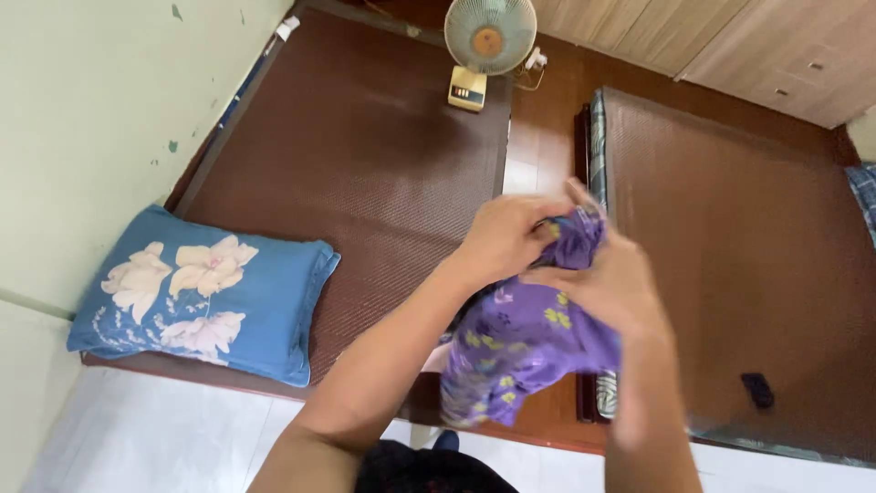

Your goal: The person moves a blue pillow and a plush toy aside on a mat before picking up a purple floral blanket. They then shake the blanket out and fold it repeatedly by hand.

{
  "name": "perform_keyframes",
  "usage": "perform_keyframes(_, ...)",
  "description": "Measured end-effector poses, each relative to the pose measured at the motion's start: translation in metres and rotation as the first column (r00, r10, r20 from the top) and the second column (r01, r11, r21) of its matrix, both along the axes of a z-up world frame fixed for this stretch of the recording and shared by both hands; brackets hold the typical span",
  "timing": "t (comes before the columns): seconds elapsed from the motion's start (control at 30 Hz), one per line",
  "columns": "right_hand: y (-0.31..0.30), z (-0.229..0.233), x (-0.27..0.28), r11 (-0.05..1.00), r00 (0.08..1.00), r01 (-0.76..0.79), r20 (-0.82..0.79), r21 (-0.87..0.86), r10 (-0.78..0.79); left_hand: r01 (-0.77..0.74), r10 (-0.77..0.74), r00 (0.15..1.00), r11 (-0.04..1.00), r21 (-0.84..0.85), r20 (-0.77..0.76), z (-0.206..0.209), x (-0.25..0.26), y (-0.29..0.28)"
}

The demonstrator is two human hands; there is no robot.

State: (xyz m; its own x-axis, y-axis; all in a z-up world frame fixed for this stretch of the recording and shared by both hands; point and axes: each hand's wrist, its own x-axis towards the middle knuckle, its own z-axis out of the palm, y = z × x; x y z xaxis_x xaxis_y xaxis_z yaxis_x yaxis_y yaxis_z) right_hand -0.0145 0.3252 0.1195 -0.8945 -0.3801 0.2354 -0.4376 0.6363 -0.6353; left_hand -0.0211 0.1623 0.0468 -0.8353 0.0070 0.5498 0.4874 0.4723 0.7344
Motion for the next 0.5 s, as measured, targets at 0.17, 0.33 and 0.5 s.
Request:
perform_keyframes(0.17, 0.01, -0.03, -0.019, 0.97, 0.992, 0.065, -0.092, -0.236, -0.089, 0.013, -0.018, 0.999, 0.993, 0.117, 0.04, 0.014, 0.022, -0.002)
perform_keyframes(0.33, 0.009, 0.013, -0.043, 0.934, 0.919, -0.062, -0.386, -0.352, -0.085, -0.173, 0.174, 0.984, 0.984, 0.044, -0.022, -0.031, 0.046, 0.005)
perform_keyframes(0.5, 0.024, 0.044, -0.097, 0.908, 0.809, -0.13, -0.571, -0.399, -0.136, -0.41, 0.383, 0.907, 0.898, -0.162, -0.173, -0.085, 0.061, -0.005)
